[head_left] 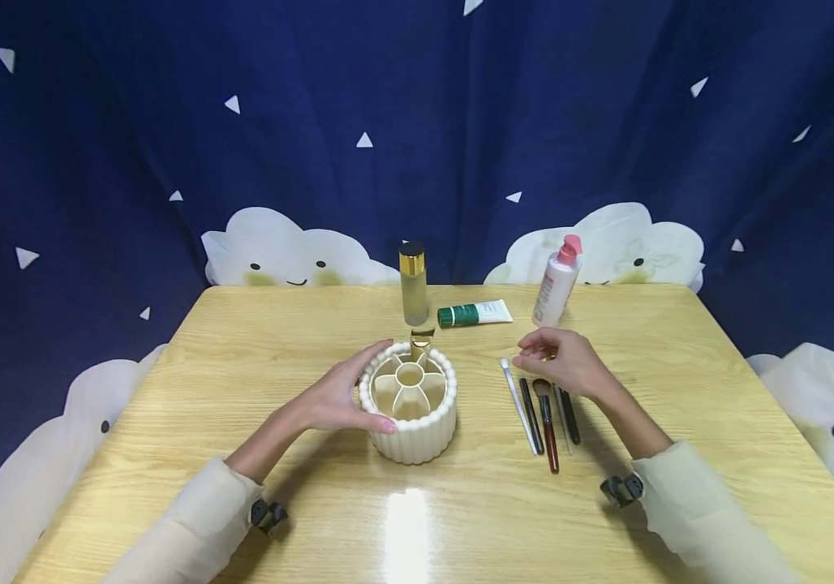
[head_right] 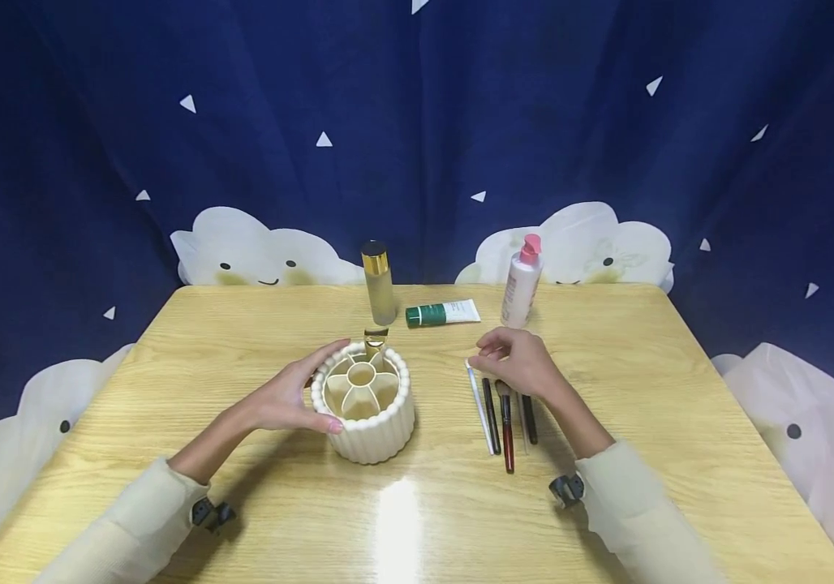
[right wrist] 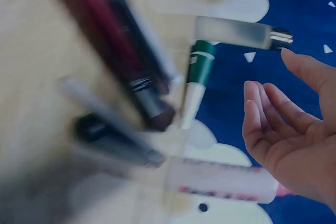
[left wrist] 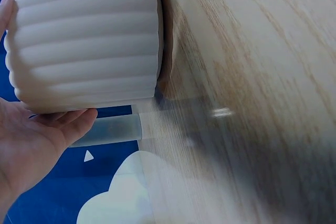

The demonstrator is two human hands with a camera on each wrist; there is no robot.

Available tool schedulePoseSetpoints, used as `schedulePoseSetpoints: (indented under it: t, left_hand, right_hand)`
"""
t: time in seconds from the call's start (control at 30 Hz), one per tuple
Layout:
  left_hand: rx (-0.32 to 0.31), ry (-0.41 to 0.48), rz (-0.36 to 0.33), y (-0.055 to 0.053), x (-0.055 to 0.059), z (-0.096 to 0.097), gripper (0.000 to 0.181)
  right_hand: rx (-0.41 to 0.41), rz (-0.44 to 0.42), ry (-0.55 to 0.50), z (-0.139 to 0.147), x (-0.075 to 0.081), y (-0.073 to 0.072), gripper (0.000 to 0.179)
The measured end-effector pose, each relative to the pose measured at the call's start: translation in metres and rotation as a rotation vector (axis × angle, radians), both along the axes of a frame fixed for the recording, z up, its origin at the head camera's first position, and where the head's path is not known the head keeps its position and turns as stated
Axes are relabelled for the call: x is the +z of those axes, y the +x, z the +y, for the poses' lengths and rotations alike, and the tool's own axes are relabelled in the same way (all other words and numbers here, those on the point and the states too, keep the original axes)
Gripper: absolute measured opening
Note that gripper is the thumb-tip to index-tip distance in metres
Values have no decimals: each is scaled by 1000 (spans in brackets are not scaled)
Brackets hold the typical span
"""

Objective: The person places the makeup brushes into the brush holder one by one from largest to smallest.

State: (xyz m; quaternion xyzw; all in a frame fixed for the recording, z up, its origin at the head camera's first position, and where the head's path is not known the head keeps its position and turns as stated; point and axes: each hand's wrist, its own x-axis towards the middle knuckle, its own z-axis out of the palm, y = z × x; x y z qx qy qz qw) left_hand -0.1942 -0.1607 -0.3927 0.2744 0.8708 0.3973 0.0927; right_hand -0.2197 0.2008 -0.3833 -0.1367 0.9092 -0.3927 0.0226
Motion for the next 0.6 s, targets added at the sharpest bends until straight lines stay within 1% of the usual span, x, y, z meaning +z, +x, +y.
schedulePoseSetpoints:
  t: [0.03,0.13,0.23,0.27,0.33,0.47,0.6]
  left_hand:
    - [1,-1,-4,0,0,0,117]
    - [0,0,-12,1,0,0,117]
    - [-5,5,-13,1,0,2,117]
    - [-5,4,-13,1,0,2,117]
    - [-3,4,-15,1,0,2,117]
    - [6,7,-21,1,-1,1,117]
    - [2,8,-22,1,0,1,117]
  right_hand:
    - [-4,-25,-4,3,-3,2,35]
    - [-25,-57,35,11,-13,9,33]
    - [-45,-69,71,19,-20,17,27]
    - [-56,-63,98,21,-22,19,25]
    - [-73,-82,116,23,-25,22,22]
    - [-94,-138,143,26,-31,24,22]
    - [-106,-197,156,27,-34,24,21]
